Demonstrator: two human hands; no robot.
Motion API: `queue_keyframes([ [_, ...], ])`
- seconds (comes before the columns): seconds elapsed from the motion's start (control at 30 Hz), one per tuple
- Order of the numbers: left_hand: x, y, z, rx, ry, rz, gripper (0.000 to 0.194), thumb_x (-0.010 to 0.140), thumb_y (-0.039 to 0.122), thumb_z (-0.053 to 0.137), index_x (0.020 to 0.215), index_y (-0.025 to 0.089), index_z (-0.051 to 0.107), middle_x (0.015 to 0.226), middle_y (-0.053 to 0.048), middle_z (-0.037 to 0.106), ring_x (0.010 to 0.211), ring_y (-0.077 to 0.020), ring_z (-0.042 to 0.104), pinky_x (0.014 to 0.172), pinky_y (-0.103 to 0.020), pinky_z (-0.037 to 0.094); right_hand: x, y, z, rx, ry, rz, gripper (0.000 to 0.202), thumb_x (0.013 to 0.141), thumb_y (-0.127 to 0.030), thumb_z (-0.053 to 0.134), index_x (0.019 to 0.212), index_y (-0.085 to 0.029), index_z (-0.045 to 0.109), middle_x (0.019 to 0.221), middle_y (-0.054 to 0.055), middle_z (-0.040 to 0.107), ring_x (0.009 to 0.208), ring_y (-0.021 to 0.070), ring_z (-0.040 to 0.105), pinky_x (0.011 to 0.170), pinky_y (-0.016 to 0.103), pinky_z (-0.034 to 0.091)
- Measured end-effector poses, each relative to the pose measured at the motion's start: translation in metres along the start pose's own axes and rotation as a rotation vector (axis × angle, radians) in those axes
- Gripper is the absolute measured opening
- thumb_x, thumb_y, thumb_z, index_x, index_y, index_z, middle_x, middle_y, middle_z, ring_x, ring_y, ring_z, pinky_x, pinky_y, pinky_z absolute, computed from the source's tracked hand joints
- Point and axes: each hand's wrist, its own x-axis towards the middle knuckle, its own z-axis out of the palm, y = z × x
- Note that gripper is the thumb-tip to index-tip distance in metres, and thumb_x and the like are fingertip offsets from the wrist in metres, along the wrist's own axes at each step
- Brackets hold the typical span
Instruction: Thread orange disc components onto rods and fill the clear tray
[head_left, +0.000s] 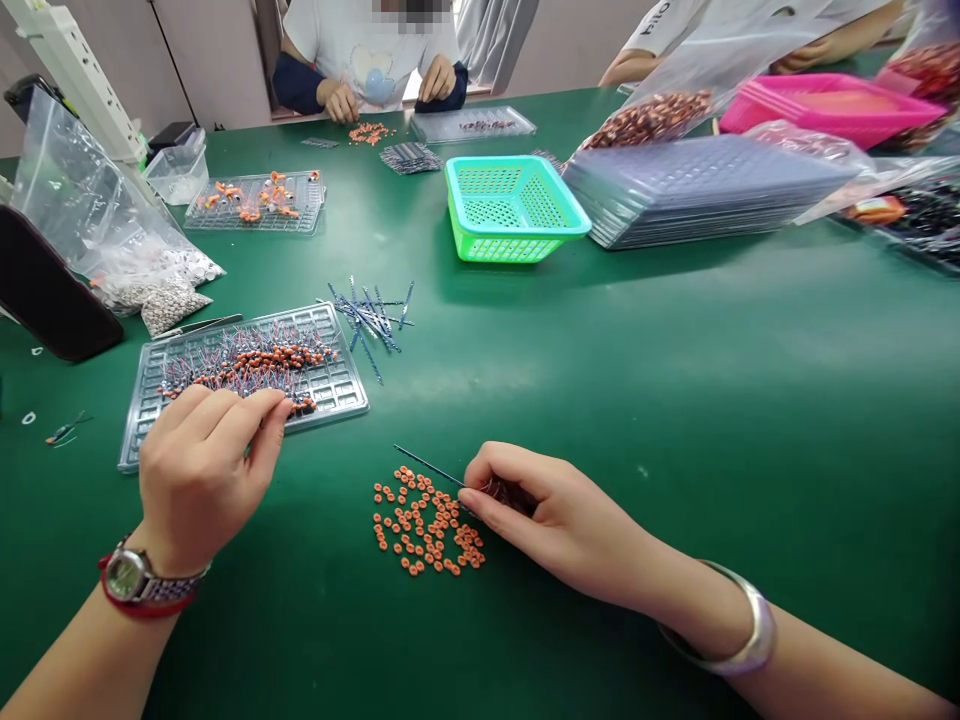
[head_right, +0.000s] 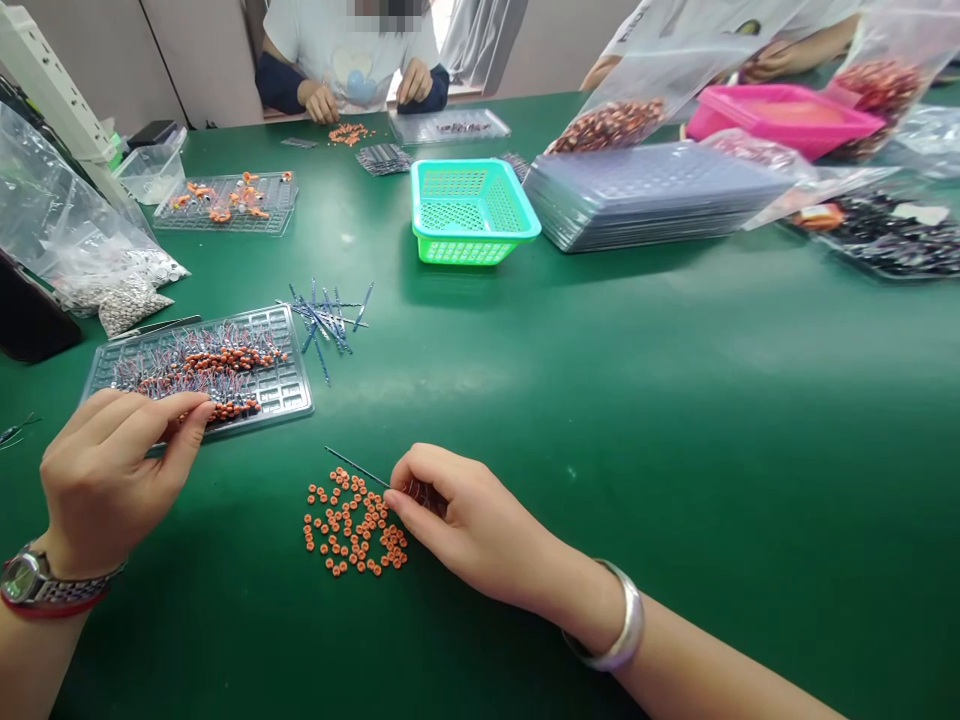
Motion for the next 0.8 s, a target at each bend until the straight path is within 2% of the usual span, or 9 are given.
queue_keyframes([
  [0.4,0.001,0.001,0.0,-0.006,-0.003,-0.013,0.018,0.076,0.016,0.07,0.093,0.018,0.065,0.066,-0.002,0.062,0.061,-0.0188,0.052,0.061,-0.035,0.045,-0.001,-0.001,0.003,-0.097,0.023,-0.036,0.018,0.09,-0.018,0.047,0.072,-0.021,0.048,0.064,-0.002,0.048,0.054,0.0122,0.043,0.048,0.023,0.036],
  [0.63,0.001,0.004,-0.001,-0.004,-0.012,-0.012,0.015,0.077,0.018,0.069,0.091,0.018,0.065,0.065,-0.002,0.062,0.06,-0.019,0.051,0.06,-0.035,0.045,-0.005,-0.003,0.008,-0.264,0.055,-0.137,0.016,0.092,-0.014,0.043,0.077,-0.02,0.045,0.071,0.0,0.048,0.057,0.0129,0.044,0.051,0.024,0.037],
  [0.8,0.002,0.007,-0.002,-0.009,-0.023,-0.021,0.014,0.08,0.021,0.065,0.094,0.02,0.063,0.067,-0.002,0.062,0.06,-0.0188,0.05,0.059,-0.035,0.045,-0.007,-0.002,0.015,-0.302,0.092,-0.179,0.015,0.092,-0.012,0.041,0.081,-0.021,0.043,0.072,0.0,0.047,0.059,0.014,0.044,0.054,0.025,0.038],
])
